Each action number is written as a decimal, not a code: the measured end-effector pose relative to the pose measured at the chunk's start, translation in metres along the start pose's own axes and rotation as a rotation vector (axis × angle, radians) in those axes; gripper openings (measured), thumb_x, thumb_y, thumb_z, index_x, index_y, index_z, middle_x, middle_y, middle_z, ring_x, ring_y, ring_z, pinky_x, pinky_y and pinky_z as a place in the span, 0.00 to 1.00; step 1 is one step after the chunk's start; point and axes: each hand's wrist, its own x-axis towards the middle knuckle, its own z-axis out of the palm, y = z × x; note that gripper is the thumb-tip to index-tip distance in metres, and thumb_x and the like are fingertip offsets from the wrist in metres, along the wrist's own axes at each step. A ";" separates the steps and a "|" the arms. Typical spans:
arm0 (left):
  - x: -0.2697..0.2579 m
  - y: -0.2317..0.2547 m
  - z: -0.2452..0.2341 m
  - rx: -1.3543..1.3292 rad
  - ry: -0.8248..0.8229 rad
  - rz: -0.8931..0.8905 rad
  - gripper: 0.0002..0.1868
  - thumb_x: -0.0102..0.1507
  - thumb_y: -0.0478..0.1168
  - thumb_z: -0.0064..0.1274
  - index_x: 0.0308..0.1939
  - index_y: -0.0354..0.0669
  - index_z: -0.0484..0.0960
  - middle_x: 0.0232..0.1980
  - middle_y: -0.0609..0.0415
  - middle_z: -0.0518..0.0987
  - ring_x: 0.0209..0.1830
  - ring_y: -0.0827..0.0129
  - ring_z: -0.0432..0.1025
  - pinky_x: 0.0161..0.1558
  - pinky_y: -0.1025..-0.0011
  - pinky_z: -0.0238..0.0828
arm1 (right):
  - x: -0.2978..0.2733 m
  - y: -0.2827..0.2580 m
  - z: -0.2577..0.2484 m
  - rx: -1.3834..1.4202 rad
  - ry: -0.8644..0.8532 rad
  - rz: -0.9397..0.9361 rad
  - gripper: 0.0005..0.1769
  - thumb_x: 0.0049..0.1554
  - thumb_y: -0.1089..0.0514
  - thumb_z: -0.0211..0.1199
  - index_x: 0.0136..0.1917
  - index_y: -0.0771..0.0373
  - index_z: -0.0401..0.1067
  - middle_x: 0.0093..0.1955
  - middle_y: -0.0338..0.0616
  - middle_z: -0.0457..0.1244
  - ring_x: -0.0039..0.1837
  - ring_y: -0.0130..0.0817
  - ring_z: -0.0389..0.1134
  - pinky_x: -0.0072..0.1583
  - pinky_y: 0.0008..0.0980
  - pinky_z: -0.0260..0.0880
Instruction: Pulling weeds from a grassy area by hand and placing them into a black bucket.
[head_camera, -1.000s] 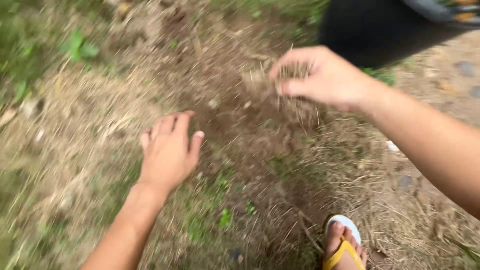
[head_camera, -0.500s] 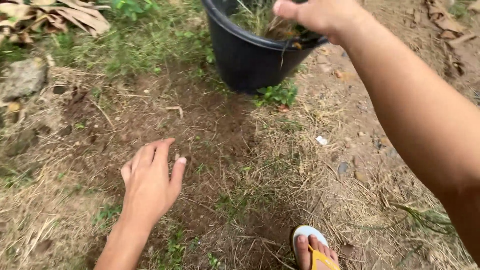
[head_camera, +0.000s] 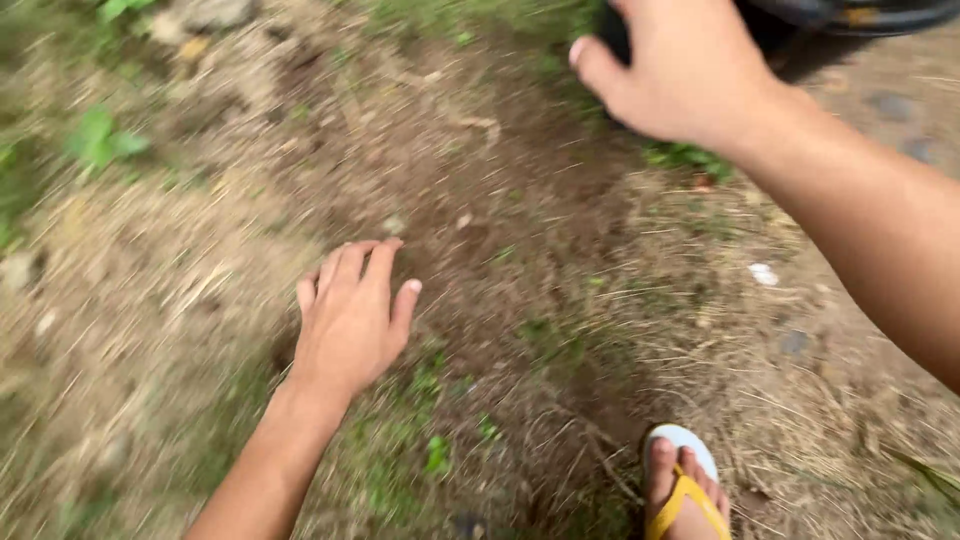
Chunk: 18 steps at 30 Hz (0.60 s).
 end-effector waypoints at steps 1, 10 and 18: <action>-0.011 -0.007 -0.006 0.010 0.004 -0.036 0.27 0.64 0.47 0.54 0.65 0.42 0.72 0.63 0.45 0.73 0.67 0.50 0.64 0.62 0.43 0.54 | 0.008 -0.023 0.004 0.025 -0.001 -0.028 0.20 0.67 0.51 0.64 0.62 0.70 0.73 0.54 0.61 0.68 0.55 0.58 0.70 0.57 0.54 0.71; -0.106 -0.042 -0.015 0.051 -0.084 -0.298 0.25 0.65 0.48 0.52 0.64 0.43 0.71 0.65 0.43 0.72 0.70 0.49 0.62 0.65 0.43 0.52 | -0.011 -0.197 0.050 0.291 -0.592 -0.218 0.14 0.61 0.56 0.57 0.57 0.63 0.73 0.49 0.54 0.68 0.52 0.45 0.71 0.53 0.47 0.75; -0.140 -0.034 0.023 -0.017 -0.215 -0.310 0.26 0.66 0.48 0.49 0.66 0.42 0.70 0.67 0.38 0.69 0.70 0.49 0.63 0.65 0.43 0.53 | -0.180 -0.214 0.086 0.238 -1.642 -0.359 0.18 0.68 0.59 0.46 0.70 0.61 0.56 0.69 0.56 0.53 0.38 0.28 0.62 0.39 0.27 0.65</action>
